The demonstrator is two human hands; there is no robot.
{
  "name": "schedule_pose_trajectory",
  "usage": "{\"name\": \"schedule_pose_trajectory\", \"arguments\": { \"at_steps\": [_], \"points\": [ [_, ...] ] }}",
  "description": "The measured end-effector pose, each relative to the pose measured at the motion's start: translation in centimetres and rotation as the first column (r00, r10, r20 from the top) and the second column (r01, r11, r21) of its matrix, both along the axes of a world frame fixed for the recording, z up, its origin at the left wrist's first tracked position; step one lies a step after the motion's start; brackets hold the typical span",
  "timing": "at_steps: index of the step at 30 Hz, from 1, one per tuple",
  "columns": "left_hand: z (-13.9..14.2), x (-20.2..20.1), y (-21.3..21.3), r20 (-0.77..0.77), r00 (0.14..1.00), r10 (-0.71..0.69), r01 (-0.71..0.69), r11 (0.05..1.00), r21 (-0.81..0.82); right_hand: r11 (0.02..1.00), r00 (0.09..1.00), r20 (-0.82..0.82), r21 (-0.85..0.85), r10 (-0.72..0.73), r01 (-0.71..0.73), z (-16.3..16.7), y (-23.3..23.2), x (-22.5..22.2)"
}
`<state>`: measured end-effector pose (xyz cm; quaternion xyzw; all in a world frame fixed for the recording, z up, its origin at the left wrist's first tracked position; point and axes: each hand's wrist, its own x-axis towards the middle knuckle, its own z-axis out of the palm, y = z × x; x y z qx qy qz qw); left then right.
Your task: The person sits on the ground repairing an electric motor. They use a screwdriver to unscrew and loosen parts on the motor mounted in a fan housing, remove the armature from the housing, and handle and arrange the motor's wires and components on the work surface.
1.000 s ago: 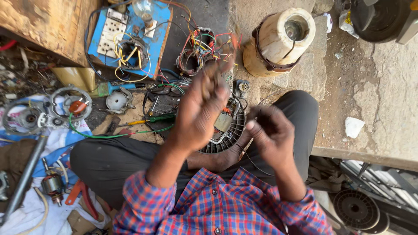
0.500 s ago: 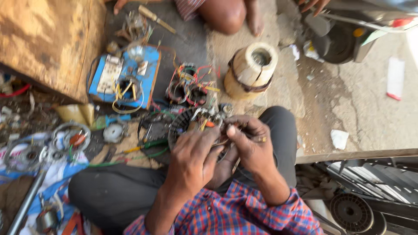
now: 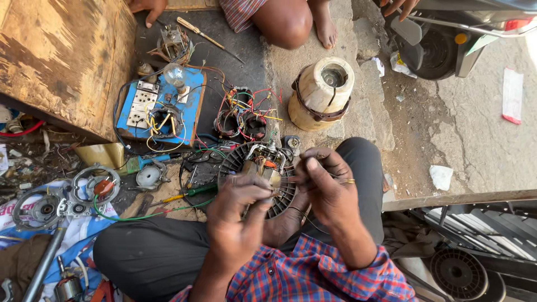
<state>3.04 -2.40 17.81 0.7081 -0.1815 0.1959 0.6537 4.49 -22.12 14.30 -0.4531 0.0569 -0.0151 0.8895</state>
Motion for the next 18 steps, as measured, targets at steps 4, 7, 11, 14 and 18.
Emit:
{"name": "schedule_pose_trajectory", "arguments": {
  "at_steps": [4, 7, 11, 14, 18],
  "points": [
    [0.0, -0.6, 1.1, -0.193, 0.952, -0.236, 0.205, 0.964, -0.166, 0.896, 0.952, 0.138, -0.397, 0.273, -0.199, 1.2, -0.8, -1.1],
    [0.0, -0.7, 1.0, -0.059, 0.977, -0.206, 0.209, 0.976, 0.057, 0.809, 0.919, 0.168, -0.548, 0.356, -0.213, 2.1, -0.8, -1.6],
    [0.4, -0.1, 0.5, -0.182, 0.975, -0.125, 0.141, 0.987, 0.076, 0.792, 0.873, 0.307, -0.596, 0.379, -0.135, 3.4, -0.4, -0.4],
    [0.8, 0.2, 0.2, 0.024, 0.999, -0.043, 0.038, 0.981, 0.192, 0.741, 0.87, 0.36, -0.671, 0.336, -0.009, 4.2, 0.4, -0.1],
    [0.7, 0.3, -0.2, 0.213, 0.974, 0.08, -0.135, 0.957, 0.256, 0.633, 0.875, 0.409, -0.756, 0.261, 0.165, 4.5, 1.2, -0.6]
  ]
}}
